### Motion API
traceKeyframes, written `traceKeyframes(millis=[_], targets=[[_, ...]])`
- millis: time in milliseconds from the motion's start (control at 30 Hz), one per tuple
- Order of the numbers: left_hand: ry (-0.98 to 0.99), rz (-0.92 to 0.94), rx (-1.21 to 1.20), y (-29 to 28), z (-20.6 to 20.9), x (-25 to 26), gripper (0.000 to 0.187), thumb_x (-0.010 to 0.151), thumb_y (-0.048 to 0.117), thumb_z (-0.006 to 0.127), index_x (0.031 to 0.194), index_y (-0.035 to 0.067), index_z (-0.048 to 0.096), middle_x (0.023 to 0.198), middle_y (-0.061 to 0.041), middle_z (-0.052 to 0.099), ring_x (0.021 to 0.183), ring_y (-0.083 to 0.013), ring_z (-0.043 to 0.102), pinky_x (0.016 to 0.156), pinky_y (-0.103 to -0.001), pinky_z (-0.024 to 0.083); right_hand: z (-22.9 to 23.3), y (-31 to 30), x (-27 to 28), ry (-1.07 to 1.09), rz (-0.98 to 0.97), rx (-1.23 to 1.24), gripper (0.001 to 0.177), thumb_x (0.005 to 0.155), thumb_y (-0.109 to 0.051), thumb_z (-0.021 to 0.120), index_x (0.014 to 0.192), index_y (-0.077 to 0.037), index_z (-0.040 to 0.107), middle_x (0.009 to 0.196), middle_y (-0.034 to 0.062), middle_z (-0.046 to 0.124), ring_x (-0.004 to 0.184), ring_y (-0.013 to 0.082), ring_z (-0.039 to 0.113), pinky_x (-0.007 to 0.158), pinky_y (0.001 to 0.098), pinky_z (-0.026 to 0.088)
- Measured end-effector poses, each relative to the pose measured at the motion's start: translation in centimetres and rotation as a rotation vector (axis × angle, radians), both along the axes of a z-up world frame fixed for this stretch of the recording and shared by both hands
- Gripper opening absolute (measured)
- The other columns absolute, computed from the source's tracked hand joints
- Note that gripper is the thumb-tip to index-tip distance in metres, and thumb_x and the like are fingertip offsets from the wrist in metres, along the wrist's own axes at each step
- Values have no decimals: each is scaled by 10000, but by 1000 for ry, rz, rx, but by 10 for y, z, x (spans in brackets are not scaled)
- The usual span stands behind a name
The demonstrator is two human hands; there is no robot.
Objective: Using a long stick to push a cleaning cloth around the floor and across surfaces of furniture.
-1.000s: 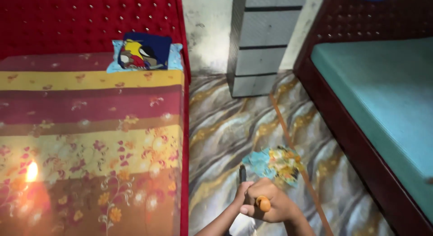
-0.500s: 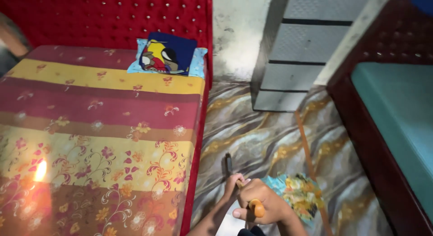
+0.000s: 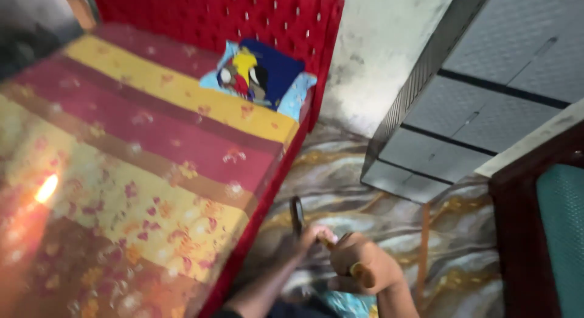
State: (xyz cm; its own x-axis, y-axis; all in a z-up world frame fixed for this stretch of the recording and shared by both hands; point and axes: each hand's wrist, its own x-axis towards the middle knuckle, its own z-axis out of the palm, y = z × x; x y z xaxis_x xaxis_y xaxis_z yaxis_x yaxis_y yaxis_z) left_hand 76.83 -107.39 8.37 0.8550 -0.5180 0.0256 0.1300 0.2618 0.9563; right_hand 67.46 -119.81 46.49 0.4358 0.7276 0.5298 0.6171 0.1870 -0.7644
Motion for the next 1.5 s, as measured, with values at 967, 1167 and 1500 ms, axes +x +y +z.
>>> traceKeyframes(millis=[967, 1167, 1500], targets=[[-469, 710, 377, -189, 15, 424, 378, 844, 282, 814, 655, 69, 566, 680, -141, 565, 703, -384, 543, 682, -491, 428, -31, -103, 381, 83, -622, 101, 230, 811, -130, 737, 767, -67, 521, 699, 77, 578, 624, 233, 596, 604, 359, 489], [-422, 804, 468, -199, -15, 537, 409, 834, 314, 841, 636, 95, 559, 668, -147, 596, 664, -389, 592, 624, -477, 461, -50, -84, 499, 68, -714, -23, 195, 797, -119, 715, 765, -28, 545, 735, 107, 579, 648, 244, 590, 610, 359, 474], [714, 216, -39, -170, -165, 661, 249, 955, 390, 671, 909, 147, 699, 779, -17, 543, 666, -160, 482, 609, -365, 431, -169, -80, 595, 131, -803, -281, 282, 866, 14, 719, 697, -50, 503, 615, 64, 465, 527, 189, 456, 528, 360, 355]])
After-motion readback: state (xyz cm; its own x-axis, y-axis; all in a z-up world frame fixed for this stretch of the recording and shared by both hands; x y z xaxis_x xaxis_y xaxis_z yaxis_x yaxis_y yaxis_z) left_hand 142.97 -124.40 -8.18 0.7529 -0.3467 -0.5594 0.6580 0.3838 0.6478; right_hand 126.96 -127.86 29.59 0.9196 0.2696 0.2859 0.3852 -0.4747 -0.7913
